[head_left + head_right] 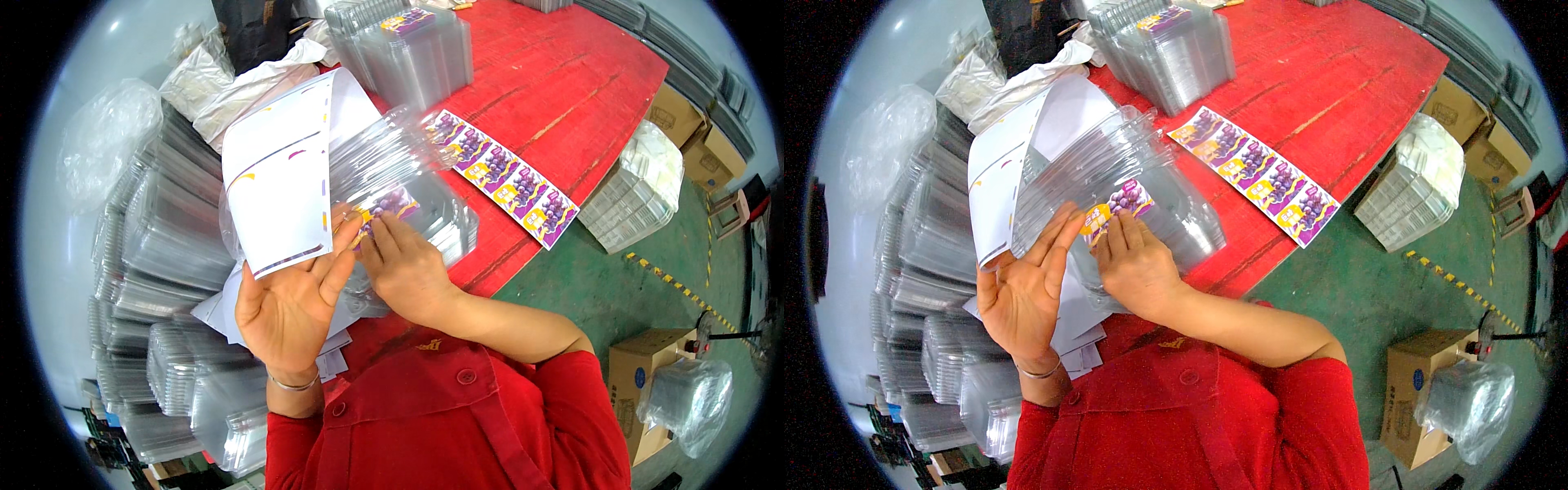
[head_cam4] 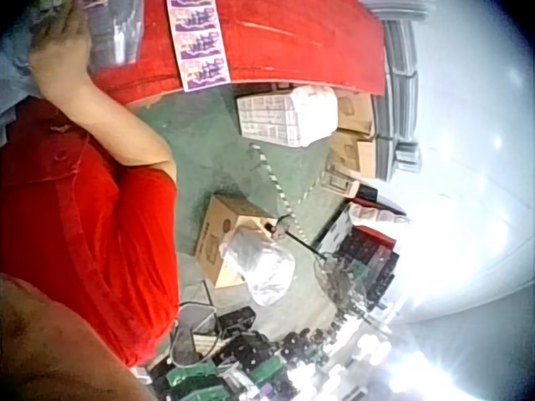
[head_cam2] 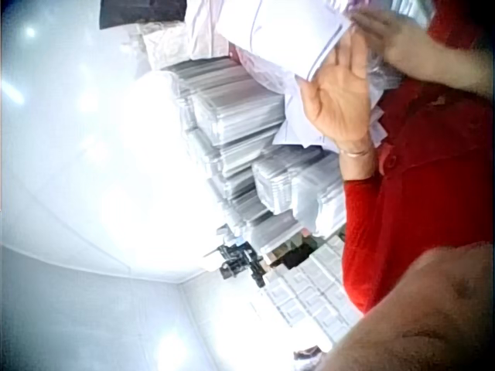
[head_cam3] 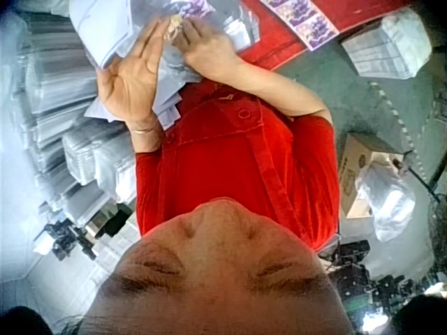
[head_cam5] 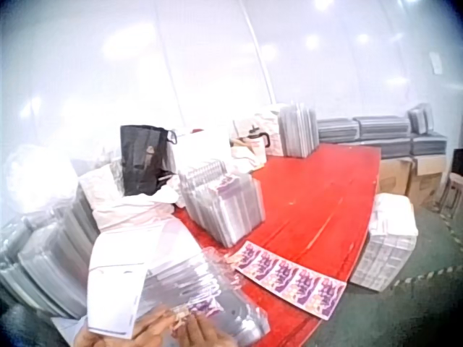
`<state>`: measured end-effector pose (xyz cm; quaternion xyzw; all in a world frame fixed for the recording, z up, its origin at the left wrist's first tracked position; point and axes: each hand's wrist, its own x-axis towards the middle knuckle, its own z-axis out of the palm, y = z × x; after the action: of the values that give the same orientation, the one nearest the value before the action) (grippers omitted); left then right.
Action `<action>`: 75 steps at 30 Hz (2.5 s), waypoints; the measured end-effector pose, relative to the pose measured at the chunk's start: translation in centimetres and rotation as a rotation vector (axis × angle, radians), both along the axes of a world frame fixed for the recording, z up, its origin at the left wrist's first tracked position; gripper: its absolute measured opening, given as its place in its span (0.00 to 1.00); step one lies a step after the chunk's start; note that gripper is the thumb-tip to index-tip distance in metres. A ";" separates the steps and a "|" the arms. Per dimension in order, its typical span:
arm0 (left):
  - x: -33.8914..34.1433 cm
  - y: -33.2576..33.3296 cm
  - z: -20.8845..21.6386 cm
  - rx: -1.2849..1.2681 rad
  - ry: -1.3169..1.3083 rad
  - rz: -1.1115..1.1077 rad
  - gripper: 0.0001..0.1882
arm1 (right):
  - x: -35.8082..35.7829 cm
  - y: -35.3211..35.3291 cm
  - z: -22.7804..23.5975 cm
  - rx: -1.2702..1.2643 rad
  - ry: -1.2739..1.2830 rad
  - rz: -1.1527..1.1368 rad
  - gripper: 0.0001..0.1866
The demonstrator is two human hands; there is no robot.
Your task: The person peels labels from a sheet and applies them to the center of clear plastic food containers one by one.
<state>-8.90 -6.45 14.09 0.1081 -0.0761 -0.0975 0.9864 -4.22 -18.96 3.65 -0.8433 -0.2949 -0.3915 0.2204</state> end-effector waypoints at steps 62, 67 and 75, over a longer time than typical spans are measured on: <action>-2.6 -0.8 -2.8 0.148 0.146 0.258 0.40 | 1.5 -13.2 0.7 0.011 0.577 0.124 0.28; -3.0 0.3 -3.4 0.243 0.190 0.265 0.40 | 1.5 -12.9 0.9 0.080 0.569 0.113 0.27; -3.2 0.5 -3.7 0.220 0.230 0.254 0.40 | 2.2 -12.6 1.4 0.454 0.776 0.237 0.22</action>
<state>-12.09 -5.94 10.38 0.2122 0.0623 0.0081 0.9752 -2.03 -31.52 5.07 -0.8184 -0.1916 -0.0739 0.5368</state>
